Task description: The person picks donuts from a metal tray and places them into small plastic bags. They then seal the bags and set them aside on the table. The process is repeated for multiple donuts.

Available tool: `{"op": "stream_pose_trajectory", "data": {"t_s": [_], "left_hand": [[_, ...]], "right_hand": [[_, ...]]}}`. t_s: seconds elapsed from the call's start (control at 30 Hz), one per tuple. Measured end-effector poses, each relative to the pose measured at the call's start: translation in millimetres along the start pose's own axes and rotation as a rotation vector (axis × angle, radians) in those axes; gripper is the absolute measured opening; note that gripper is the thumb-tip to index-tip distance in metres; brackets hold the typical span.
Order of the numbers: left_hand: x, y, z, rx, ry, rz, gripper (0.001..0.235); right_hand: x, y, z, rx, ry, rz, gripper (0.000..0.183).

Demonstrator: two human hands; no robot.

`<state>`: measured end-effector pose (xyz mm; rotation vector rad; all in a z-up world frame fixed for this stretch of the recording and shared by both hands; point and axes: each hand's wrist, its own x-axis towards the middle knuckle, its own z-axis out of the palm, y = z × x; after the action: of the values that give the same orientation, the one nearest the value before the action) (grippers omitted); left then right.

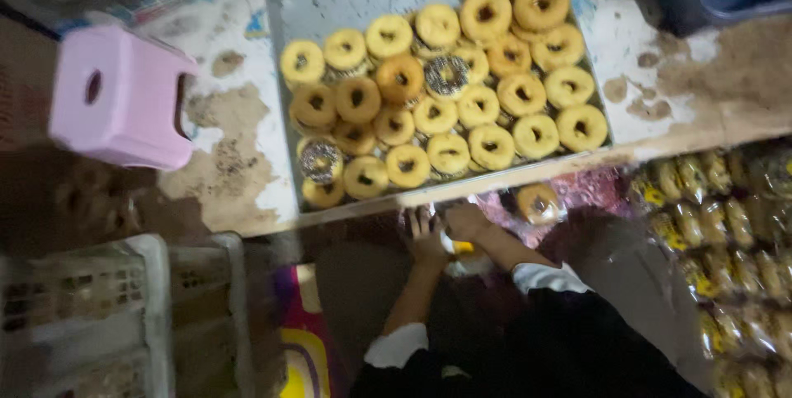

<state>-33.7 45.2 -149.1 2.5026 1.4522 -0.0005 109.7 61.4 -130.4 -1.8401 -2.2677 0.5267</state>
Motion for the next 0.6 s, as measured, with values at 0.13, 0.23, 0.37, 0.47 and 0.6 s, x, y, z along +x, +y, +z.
{"op": "stream_pose_trajectory", "data": {"t_s": [0.13,0.23,0.37,0.47,0.6], "left_hand": [[6.4,9.8,-13.0,-0.019,-0.274,-0.105,0.117],[-5.7,8.9,-22.1,-0.084,-0.167,-0.092,0.115],[-37.2,11.6,-25.3,-1.033,0.525,-0.024,0.102],[-60.8,-3.8,-28.9,-2.521,-0.107,-0.413,0.064],[-32.1,-60.4,-65.5,-2.761,0.140,-0.193,0.055]], "right_hand": [[25.6,20.5,-15.7,0.043,-0.158,0.063,0.031],[7.0,12.2,-43.4,0.135,-0.889,0.132,0.037],[-64.6,-26.5,-85.4,0.569,-0.067,-0.051,0.041],[-106.5,-71.3,-100.6,1.192,0.061,0.029,0.033],[-43.8,-48.5,-158.6,0.627,0.002,0.216,0.040]]}}
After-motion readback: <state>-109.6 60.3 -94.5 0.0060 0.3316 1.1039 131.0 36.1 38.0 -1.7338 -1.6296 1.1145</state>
